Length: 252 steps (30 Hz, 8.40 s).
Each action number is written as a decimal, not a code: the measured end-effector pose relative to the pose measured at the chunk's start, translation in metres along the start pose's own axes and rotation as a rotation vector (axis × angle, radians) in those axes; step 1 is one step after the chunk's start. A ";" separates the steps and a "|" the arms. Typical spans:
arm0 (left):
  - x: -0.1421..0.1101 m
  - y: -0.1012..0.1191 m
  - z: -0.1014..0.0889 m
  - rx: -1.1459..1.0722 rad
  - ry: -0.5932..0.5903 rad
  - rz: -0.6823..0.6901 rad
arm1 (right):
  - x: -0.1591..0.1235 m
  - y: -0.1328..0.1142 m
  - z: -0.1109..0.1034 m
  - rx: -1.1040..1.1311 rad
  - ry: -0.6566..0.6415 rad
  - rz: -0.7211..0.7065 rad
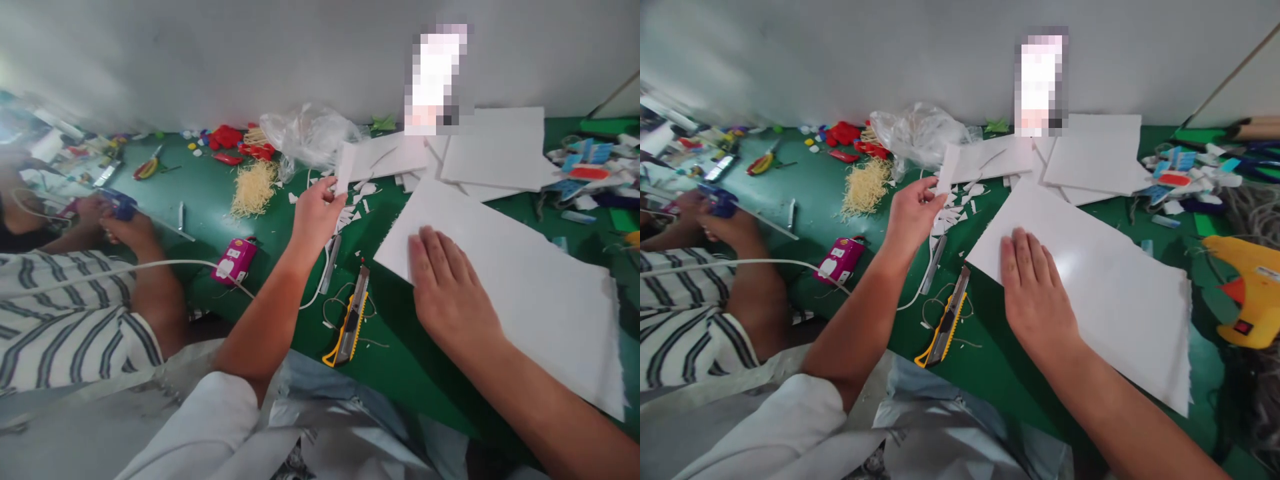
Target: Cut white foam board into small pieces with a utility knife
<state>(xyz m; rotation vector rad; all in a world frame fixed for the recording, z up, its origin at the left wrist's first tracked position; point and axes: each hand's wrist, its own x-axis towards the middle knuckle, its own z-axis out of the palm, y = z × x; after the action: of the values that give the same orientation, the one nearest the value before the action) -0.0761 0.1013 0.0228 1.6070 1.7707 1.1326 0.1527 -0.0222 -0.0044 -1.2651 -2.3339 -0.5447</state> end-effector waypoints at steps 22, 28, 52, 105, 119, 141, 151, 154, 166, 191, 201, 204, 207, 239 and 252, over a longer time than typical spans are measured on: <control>-0.027 0.025 0.001 -0.658 -0.319 -0.344 | 0.003 -0.012 -0.005 0.068 -0.061 0.072; -0.022 0.020 -0.003 -0.705 -0.118 -0.308 | 0.009 -0.009 -0.013 0.127 0.111 0.005; -0.070 0.049 0.015 -0.977 -0.011 -0.140 | 0.026 0.019 -0.027 1.401 0.269 1.092; -0.072 0.024 -0.011 -0.429 -0.438 -0.394 | -0.001 0.081 0.008 0.320 -0.470 0.348; -0.078 0.013 -0.038 0.183 -0.359 -0.103 | 0.002 0.077 0.007 0.243 -0.693 0.437; -0.166 0.056 -0.047 0.978 -0.906 -0.017 | -0.013 0.072 0.011 0.170 -0.519 0.407; -0.141 0.063 -0.058 0.443 -0.518 0.343 | 0.003 0.089 -0.009 0.132 -0.423 0.548; -0.120 0.072 -0.022 0.342 -0.514 0.361 | 0.007 0.090 -0.023 0.037 -0.465 0.652; -0.085 0.090 0.072 0.477 -0.696 0.293 | -0.012 0.088 -0.005 0.055 -0.462 0.439; -0.096 0.095 0.090 0.590 -0.776 0.331 | -0.019 0.084 0.007 0.108 -0.463 0.338; -0.096 0.098 0.097 0.736 -0.766 0.378 | -0.021 0.089 0.010 0.116 -0.487 0.320; -0.095 0.100 0.095 0.796 -0.780 0.366 | -0.020 0.088 0.009 0.115 -0.515 0.321; -0.094 0.103 0.094 0.822 -0.785 0.372 | -0.019 0.089 0.008 0.132 -0.541 0.322; -0.091 0.112 0.098 0.736 -0.845 0.271 | -0.016 0.097 0.008 0.197 -0.618 0.353; -0.086 0.116 0.099 0.678 -0.862 0.237 | -0.024 0.102 0.015 0.223 -0.619 0.335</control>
<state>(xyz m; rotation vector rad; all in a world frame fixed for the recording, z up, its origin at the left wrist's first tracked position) 0.0845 0.0380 0.0514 2.2483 1.4153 -0.1929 0.2483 0.0207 -0.0163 -1.8495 -2.4590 0.2514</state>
